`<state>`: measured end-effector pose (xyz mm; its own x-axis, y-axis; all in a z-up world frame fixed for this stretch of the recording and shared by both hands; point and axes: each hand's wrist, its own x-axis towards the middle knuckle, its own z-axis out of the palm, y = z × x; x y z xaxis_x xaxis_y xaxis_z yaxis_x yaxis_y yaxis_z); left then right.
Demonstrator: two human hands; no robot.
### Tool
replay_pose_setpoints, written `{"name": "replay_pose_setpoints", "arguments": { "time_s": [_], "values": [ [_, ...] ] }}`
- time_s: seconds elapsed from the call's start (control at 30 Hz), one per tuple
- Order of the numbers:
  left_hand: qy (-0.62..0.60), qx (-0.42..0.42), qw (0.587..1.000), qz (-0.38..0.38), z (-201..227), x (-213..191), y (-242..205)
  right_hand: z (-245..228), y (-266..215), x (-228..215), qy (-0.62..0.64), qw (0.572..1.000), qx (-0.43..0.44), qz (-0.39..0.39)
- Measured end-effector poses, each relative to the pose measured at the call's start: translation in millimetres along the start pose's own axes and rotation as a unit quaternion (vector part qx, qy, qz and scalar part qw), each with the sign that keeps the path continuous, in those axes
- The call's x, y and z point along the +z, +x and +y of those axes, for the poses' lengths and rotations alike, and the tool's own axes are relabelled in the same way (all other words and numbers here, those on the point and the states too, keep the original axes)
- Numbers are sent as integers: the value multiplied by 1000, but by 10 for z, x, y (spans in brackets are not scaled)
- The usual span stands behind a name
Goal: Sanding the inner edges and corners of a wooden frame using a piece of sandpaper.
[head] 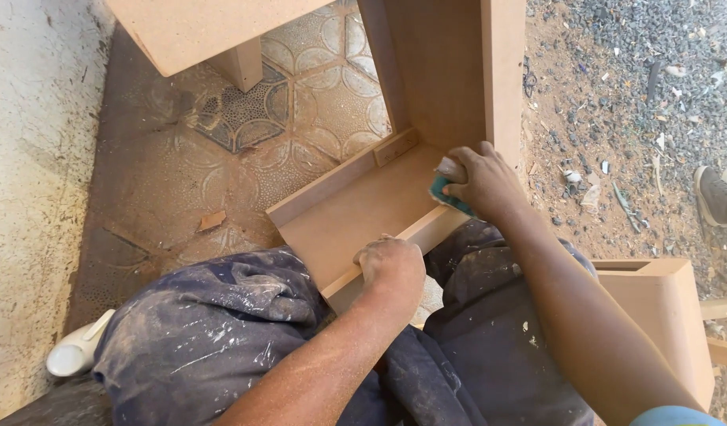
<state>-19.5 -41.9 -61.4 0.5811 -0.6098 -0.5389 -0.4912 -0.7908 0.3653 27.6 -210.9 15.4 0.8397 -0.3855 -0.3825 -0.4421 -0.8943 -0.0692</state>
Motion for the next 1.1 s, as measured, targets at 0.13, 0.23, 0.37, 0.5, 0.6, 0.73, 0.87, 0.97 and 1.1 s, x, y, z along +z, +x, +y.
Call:
{"name": "replay_pose_setpoints", "arguments": {
  "time_s": [0.13, 0.23, 0.37, 0.5, 0.6, 0.73, 0.87, 0.97, 1.1],
  "values": [
    [-10, -1, 1000, -26, -98, -207, 32, 13, 109, 33, 64, 996, -70, -4],
    [-10, 37, 999, 6, -253, -113, 204, 190, 284, 112, -51, 994, -94, -2],
    [-82, 47, 995, -14, -348, -283, 210, -47, 130, 51, -108, 984, -118, -82],
    [-93, 37, 995, -22, -324, -432, 150, -351, -55, -59, 27, 946, -270, -177],
    [-74, 50, 995, -52, -311, -541, -52, -374, 51, -97, -93, 960, -152, -216],
    [-78, 29, 994, -65, -231, -641, -91, 6, 389, 1, -168, 963, -90, -192],
    [-48, 50, 995, -73, -237, -625, -39, -105, 298, -43, -155, 962, -110, -197],
    [-47, 51, 995, -75, -217, -601, -14, -378, 127, 16, -76, 951, -171, -247],
    [-52, 66, 993, -82, -286, -629, 2, -315, 246, -52, -68, 958, -150, -236]
  ]
}}
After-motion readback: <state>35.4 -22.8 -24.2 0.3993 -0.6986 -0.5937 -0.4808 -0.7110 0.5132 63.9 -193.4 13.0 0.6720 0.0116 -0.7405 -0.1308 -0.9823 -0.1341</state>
